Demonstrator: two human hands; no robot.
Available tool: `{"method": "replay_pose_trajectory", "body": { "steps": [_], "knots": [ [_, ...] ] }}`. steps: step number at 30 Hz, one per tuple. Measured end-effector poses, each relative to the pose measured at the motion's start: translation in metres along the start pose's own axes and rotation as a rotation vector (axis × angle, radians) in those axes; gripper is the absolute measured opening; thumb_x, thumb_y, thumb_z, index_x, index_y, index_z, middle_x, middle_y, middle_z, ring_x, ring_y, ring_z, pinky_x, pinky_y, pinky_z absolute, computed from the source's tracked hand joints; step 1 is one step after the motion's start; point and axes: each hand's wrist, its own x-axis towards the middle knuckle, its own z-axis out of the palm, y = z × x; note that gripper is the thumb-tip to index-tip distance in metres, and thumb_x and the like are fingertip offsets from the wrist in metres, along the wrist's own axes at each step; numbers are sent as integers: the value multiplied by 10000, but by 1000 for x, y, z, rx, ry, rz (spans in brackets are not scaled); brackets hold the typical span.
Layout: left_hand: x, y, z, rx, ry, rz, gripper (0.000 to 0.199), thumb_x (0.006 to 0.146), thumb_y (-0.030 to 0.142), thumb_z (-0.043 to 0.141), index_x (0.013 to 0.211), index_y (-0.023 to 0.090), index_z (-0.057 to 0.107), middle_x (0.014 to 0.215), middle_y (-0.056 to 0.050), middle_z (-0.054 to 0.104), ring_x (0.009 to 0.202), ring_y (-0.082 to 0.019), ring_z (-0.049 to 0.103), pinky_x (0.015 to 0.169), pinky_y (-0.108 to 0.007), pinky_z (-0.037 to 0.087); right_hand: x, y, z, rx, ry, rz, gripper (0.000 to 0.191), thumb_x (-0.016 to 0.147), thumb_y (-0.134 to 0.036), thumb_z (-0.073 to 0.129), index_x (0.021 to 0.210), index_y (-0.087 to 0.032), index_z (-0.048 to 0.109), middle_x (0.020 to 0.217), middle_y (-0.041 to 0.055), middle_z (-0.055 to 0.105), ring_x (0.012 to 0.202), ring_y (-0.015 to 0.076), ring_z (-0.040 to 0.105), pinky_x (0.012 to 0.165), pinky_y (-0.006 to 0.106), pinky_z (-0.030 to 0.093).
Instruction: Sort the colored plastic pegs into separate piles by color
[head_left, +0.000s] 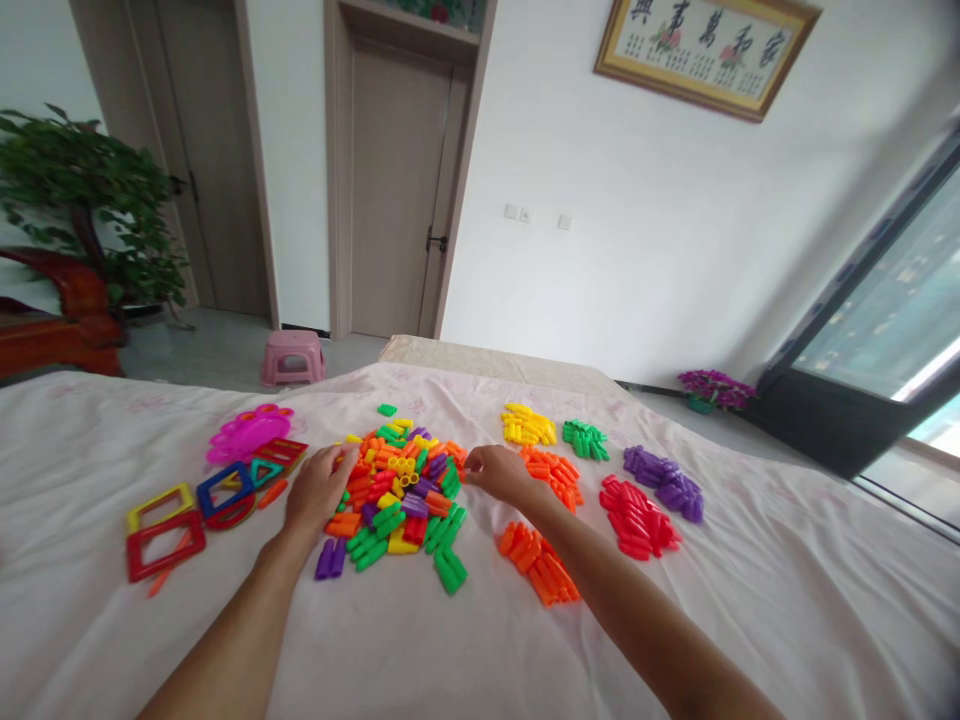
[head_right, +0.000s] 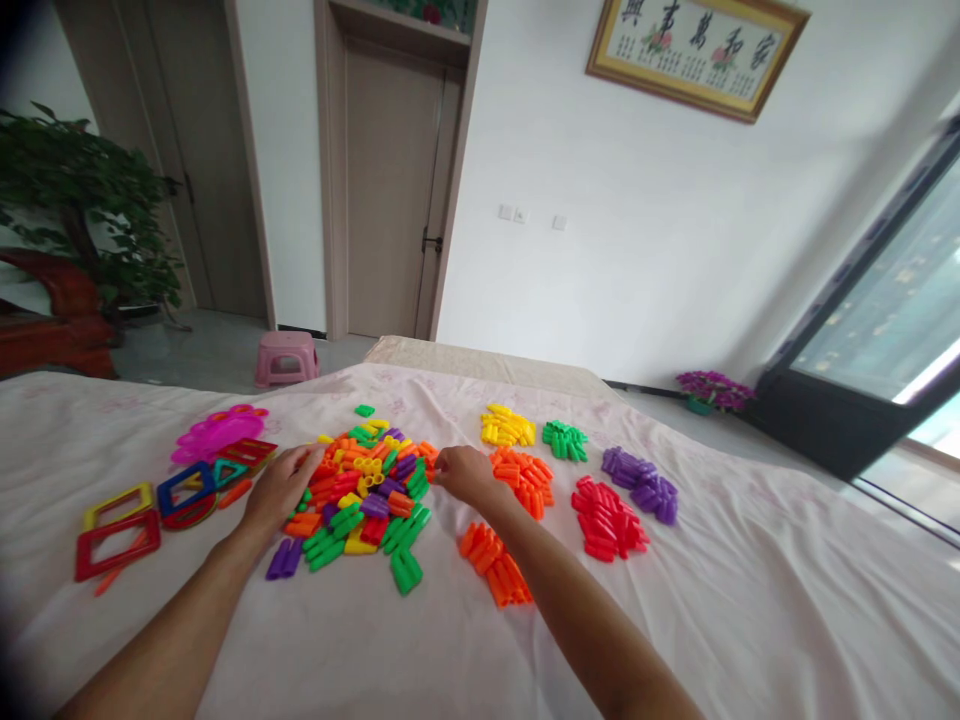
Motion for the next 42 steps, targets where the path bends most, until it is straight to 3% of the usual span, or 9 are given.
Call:
{"method": "replay_pose_trajectory", "body": {
  "steps": [8,14,18,21,26,31,42],
  "knots": [
    [0,0,-1,-20,-14,1,534,920,554,386,1125,183,712,1195,-90,709,1157,-261,605,1034,-348,425,-2,-5,12,-88,41,9,193,857,-319,642,991,-227,745,1015,64,747,942,225,671,726,280,436],
    [1,0,-3,-2,-27,0,554,916,562,376,1129,177,713,1176,-97,712,1138,-272,614,1006,-365,444,-17,19,-10,452,88,-48,204,840,-228,604,975,-171,747,904,29,740,804,157,642,705,246,444],
    [0,1,-5,13,-26,-7,545,907,563,383,1105,176,712,1164,-100,715,1124,-277,626,991,-370,457,-36,42,-16,768,98,7,195,813,-276,608,886,-144,731,706,-2,657,622,114,550,586,229,403],
    [0,1,-4,14,-19,-10,542,900,578,394,1079,180,715,1140,-97,723,1108,-280,635,985,-373,465,-49,65,-11,892,140,54,242,815,-343,601,909,-154,720,738,8,664,621,118,563,578,228,423],
    [3,-6,-2,-12,-32,19,550,906,580,393,1099,174,710,1183,-103,711,1163,-279,617,1049,-380,435,-59,120,-4,790,431,127,272,787,-367,587,893,-150,713,783,31,698,676,143,610,640,246,468],
    [7,-14,0,4,-45,13,547,907,586,398,1116,182,702,1177,-103,712,1155,-288,620,1045,-403,443,-74,159,-4,659,499,222,286,781,-339,565,921,-160,739,795,41,742,706,178,660,628,254,479],
    [6,-13,-1,-22,-44,8,542,903,580,414,1118,173,702,1199,-114,708,1171,-287,615,1061,-408,436,-77,152,-2,447,498,328,231,778,-306,650,947,-187,752,935,49,771,850,210,696,739,292,501]
  ]
}}
